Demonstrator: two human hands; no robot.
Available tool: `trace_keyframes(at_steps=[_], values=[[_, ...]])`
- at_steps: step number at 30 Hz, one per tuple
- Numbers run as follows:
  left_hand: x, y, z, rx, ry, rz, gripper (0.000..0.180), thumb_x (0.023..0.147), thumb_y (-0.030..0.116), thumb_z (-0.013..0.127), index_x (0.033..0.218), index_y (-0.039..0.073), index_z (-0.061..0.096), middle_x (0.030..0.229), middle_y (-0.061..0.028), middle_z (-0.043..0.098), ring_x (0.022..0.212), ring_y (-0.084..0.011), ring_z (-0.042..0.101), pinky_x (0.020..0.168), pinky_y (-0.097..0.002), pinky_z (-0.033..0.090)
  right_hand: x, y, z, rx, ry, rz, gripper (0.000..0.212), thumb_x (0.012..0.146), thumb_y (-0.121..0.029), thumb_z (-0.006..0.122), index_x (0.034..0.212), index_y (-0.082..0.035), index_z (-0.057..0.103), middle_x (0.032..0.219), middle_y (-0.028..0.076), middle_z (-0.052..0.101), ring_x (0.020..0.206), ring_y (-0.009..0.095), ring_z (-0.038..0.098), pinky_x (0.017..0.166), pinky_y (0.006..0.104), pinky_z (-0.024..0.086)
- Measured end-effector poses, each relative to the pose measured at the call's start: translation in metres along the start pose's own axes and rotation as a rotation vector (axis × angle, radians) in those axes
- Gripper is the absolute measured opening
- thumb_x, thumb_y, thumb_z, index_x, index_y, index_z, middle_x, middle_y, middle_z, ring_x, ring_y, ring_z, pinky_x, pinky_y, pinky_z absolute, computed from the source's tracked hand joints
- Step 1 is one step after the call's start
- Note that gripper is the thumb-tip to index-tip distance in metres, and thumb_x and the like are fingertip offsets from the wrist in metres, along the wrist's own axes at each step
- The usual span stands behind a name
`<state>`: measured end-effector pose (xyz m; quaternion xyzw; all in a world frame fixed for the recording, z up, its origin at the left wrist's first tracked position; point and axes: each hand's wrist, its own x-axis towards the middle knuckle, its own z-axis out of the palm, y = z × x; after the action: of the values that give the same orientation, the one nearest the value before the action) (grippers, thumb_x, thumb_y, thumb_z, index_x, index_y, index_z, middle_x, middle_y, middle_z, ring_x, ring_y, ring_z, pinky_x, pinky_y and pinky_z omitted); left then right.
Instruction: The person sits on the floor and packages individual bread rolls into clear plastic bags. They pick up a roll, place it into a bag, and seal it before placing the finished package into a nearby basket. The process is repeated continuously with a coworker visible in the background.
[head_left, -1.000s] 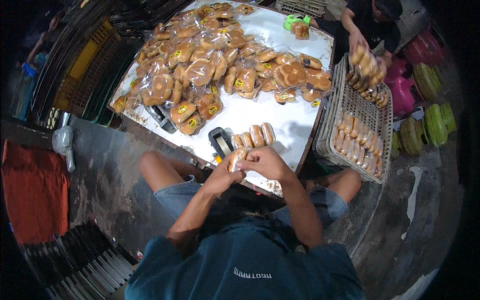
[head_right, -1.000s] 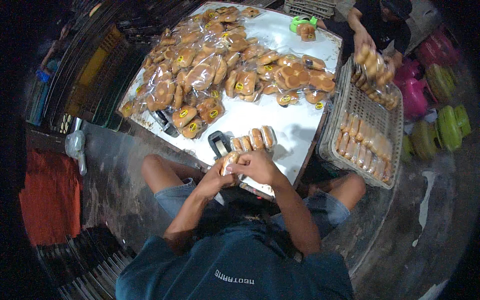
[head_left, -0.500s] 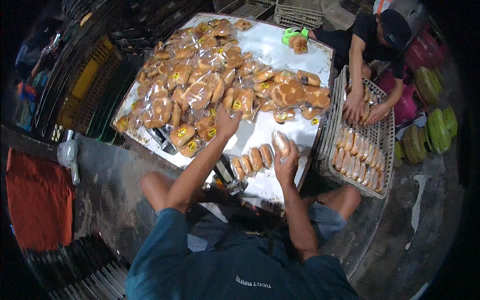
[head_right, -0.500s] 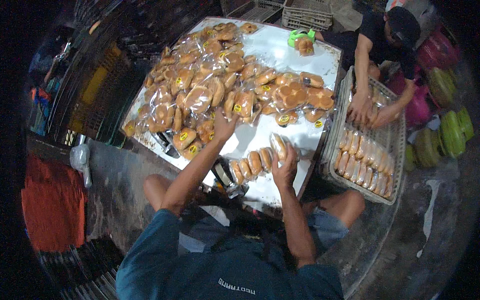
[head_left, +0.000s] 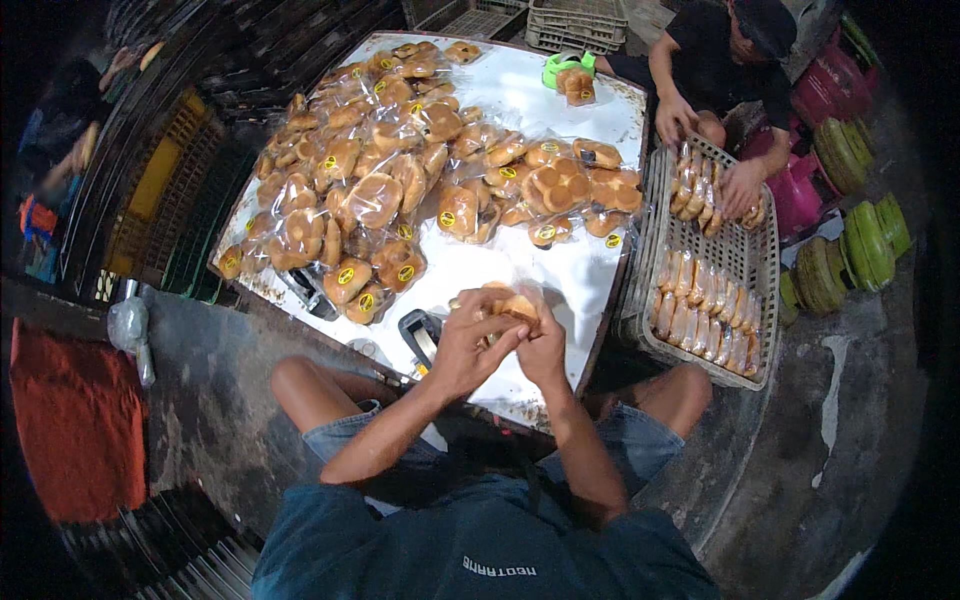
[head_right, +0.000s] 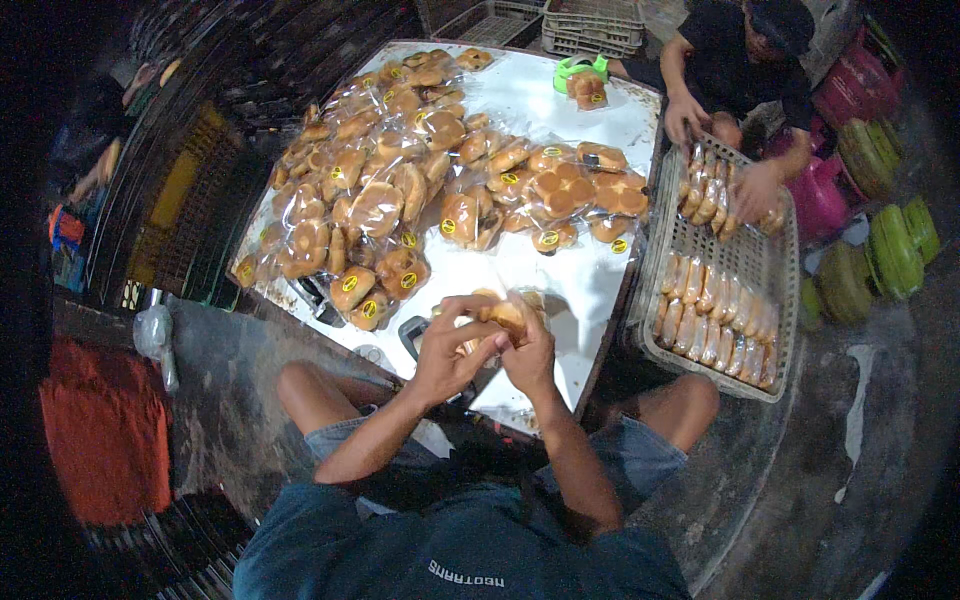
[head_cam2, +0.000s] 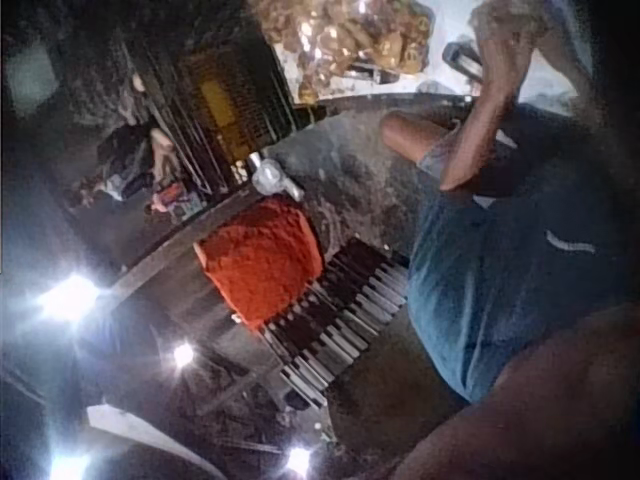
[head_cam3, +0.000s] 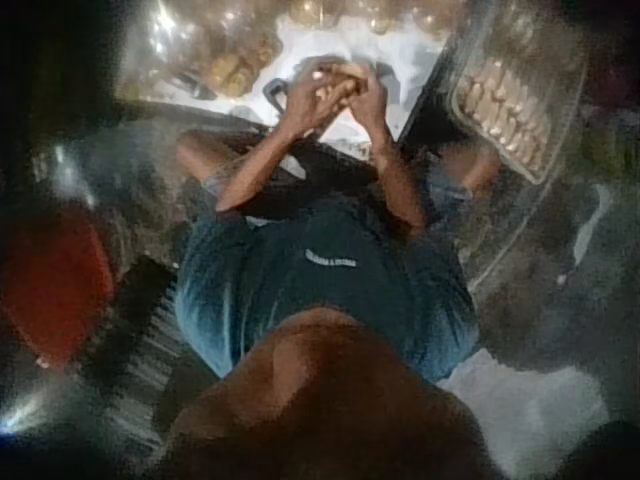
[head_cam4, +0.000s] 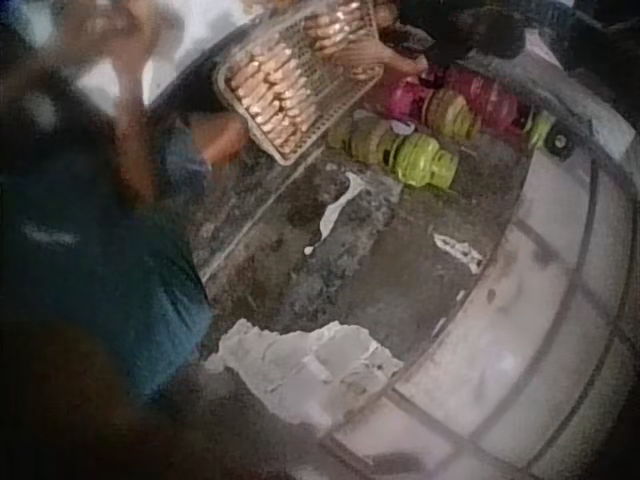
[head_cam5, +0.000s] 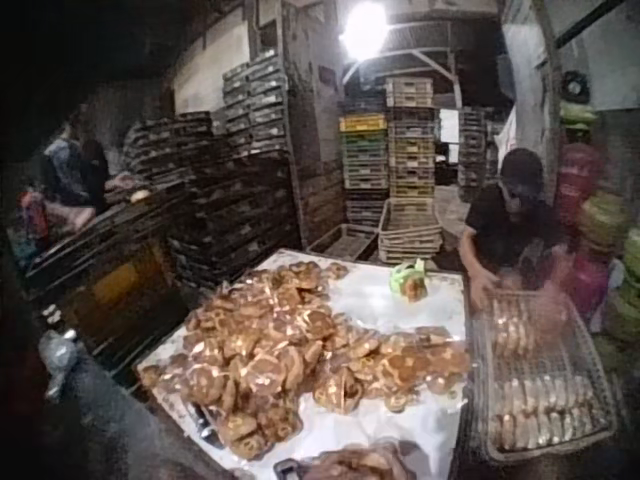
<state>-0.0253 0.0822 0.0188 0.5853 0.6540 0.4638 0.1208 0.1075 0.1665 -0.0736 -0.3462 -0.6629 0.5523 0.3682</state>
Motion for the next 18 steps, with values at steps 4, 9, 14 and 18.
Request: trace_keyframes(at_steps=[4, 9, 14, 18], values=[[-0.022, 0.009, 0.003, -0.138, 0.401, -0.456, 0.038, 0.09, 0.024, 0.074, 0.115, -0.004, 0.067, 0.112, -0.0153, 0.065, 0.113, -0.028, 0.057, 0.102, -0.038, 0.043, -0.023, -0.017, -0.016, 0.274, -0.205, 0.144, 0.031, 0.101, -0.017, 0.062, 0.125, 0.003, 0.062, 0.114, 0.007, 0.068, 0.104, 0.012, 0.062, 0.093, 0.0281, 0.049], [-0.07, -0.005, 0.014, -0.741, 0.114, -0.795, 0.029, 0.099, 0.029, 0.065, 0.096, 0.001, 0.07, 0.088, -0.004, 0.069, 0.08, -0.0125, 0.064, 0.079, -0.0279, 0.054, -0.05, -0.036, -0.017, -0.098, 0.011, 0.02, 0.023, 0.099, -0.022, 0.065, 0.093, -0.001, 0.074, 0.093, 0.011, 0.071, 0.083, 0.011, 0.064, 0.072, 0.0274, 0.05], [-0.068, 0.019, 0.013, -1.08, 0.207, -0.919, 0.036, 0.103, 0.034, 0.059, 0.092, 0.001, 0.071, 0.082, -0.0034, 0.068, 0.075, -0.0083, 0.059, 0.066, -0.0243, 0.048, -0.05, -0.043, -0.025, 0.057, -0.104, 0.465, 0.022, 0.096, -0.017, 0.069, 0.1, 0.004, 0.07, 0.093, 0.015, 0.07, 0.083, 0.018, 0.067, 0.073, 0.0312, 0.052], [-0.09, -0.006, 0.01, -0.724, 0.104, -0.831, 0.032, 0.105, 0.029, 0.054, 0.105, 0.0, 0.067, 0.089, -0.0052, 0.069, 0.08, -0.009, 0.061, 0.072, -0.025, 0.05, -0.071, -0.053, -0.009, -0.289, 0.145, -0.226, 0.051, 0.094, -0.003, 0.064, 0.141, 0.003, 0.045, 0.127, 0.021, 0.061, 0.113, 0.028, 0.064, 0.095, 0.0358, 0.052]])
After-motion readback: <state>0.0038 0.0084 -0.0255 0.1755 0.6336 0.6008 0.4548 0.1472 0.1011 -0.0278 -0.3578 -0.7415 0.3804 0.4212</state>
